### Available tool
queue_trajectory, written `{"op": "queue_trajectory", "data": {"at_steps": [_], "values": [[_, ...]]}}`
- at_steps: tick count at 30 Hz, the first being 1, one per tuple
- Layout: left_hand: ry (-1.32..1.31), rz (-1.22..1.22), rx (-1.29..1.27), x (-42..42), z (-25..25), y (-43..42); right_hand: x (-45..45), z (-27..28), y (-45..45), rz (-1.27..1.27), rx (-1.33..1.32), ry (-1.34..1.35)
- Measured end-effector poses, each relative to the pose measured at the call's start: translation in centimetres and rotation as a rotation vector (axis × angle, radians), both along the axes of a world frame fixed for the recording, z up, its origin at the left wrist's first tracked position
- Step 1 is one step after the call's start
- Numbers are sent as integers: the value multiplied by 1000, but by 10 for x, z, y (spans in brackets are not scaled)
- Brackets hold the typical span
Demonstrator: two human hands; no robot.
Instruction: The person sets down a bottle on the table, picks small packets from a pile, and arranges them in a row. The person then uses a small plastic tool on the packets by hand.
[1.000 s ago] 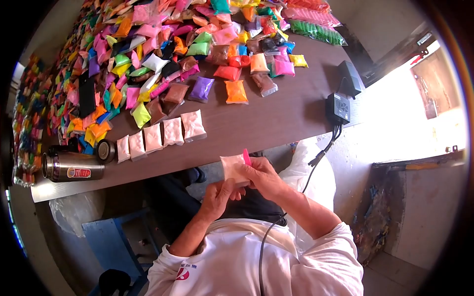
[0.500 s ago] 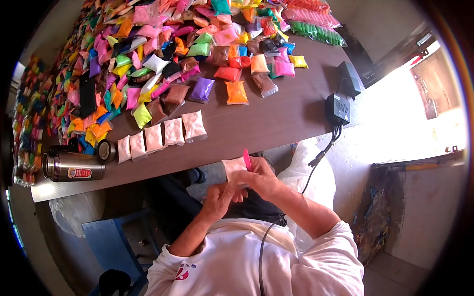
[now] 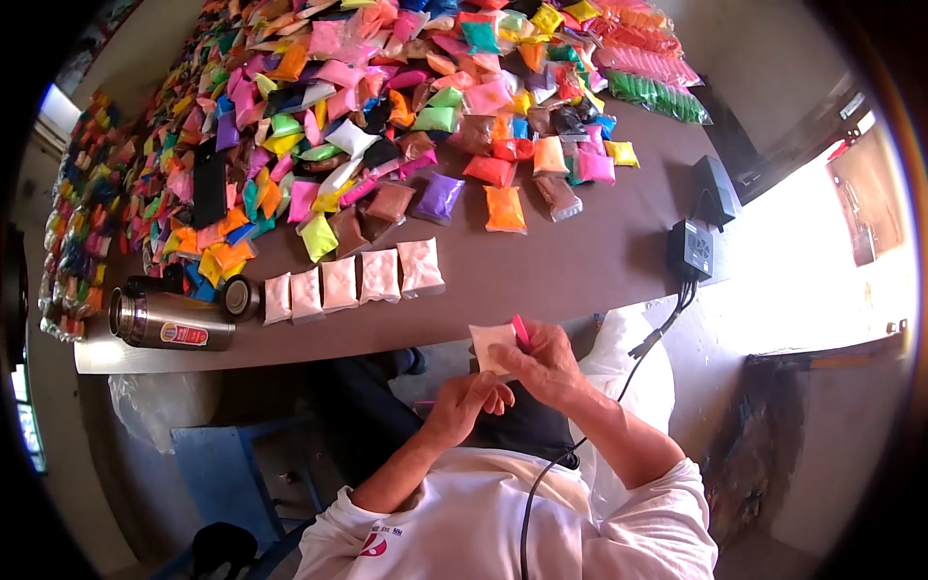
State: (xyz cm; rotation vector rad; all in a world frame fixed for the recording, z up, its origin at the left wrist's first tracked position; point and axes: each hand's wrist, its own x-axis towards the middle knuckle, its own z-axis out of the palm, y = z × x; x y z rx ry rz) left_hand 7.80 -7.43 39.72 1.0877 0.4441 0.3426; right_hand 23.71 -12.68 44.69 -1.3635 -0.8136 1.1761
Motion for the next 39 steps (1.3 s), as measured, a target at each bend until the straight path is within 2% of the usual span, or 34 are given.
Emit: {"op": "queue_trajectory", "data": {"at_steps": [2, 4, 6, 9, 12, 14, 17, 20, 22, 28, 30, 32, 39], "values": [[36, 35, -19, -1, -4, 4, 9, -1, 14, -73, 29, -176], [63, 62, -25, -4, -13, 8, 25, 5, 30, -104, -14, -531], [122, 62, -21, -11, -36, 11, 35, 10, 53, -107, -150, -630], [201, 134, -65, -19, -64, 13, 36, 9, 85, -145, -192, -720], [263, 219, -116, -37, -112, 17, 35, -3, 104, -193, -144, -828], [362, 386, -253, -52, -143, 19, 32, -7, 108, -204, -116, -853], [351, 523, -381, -71, -172, 26, 31, -5, 108, -233, -78, -896], [404, 545, -363, -66, -168, 32, 34, -1, 103, -296, -44, -913], [393, 528, -371, -63, -177, 30, 40, 2, 100, -393, -132, -934], [536, 511, -391, -59, -205, 30, 71, 2, 103, -343, -209, -1143], [550, 474, -386, -63, -225, 32, 85, -19, 110, -350, -1, -1280], [652, 419, -170, -66, -235, 33, 90, -14, 121, -342, -2, -1314], [685, 390, -234, -58, -210, 34, 101, -22, 149, -376, 108, -1347]]}}
